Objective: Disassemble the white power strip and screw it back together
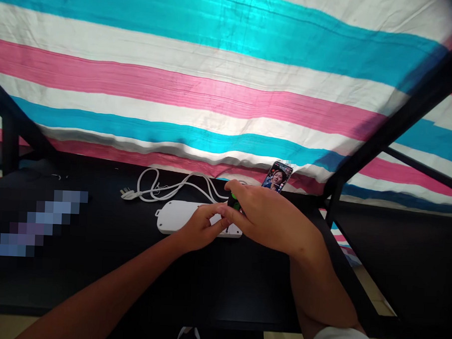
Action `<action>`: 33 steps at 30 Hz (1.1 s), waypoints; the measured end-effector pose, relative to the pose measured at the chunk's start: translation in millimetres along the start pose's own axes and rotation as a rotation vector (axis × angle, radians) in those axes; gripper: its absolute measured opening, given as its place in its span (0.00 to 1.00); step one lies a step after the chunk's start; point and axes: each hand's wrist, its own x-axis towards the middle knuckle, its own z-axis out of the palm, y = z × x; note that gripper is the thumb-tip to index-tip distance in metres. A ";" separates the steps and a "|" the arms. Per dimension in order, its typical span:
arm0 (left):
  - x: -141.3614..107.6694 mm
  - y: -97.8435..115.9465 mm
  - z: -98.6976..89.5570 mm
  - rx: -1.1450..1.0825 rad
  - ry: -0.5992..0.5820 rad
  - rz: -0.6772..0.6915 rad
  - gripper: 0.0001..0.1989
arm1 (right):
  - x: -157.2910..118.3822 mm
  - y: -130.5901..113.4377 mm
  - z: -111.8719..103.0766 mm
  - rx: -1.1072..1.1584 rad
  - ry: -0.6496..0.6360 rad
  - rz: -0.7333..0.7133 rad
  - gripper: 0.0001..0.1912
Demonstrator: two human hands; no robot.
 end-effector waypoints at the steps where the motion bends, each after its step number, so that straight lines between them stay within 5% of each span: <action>1: -0.5 -0.3 -0.7 0.030 -0.018 0.004 0.11 | -1.8 3.3 -0.7 0.067 -0.016 -0.059 0.14; 3: -1.6 -1.1 -0.8 0.102 -0.015 0.011 0.09 | -3.3 8.1 -1.3 0.133 -0.039 -0.104 0.12; 8: -1.8 0.7 0.6 0.155 0.051 0.050 0.07 | 1.2 9.0 1.2 0.023 0.048 0.038 0.18; 13: -2.0 4.5 -1.2 0.087 -0.068 0.087 0.08 | -0.3 14.6 -0.3 0.191 -0.023 -0.168 0.14; 19: -2.5 -0.5 1.7 0.147 0.072 0.032 0.09 | 2.4 14.4 0.3 0.070 0.028 0.012 0.17; 26: -1.8 -1.0 -4.5 0.158 -0.067 0.044 0.10 | -1.5 15.9 -3.1 0.154 -0.052 -0.066 0.09; 33: 3.9 -27.3 -51.6 0.559 -0.293 -0.110 0.41 | 3.0 14.2 4.0 -0.054 0.093 0.060 0.15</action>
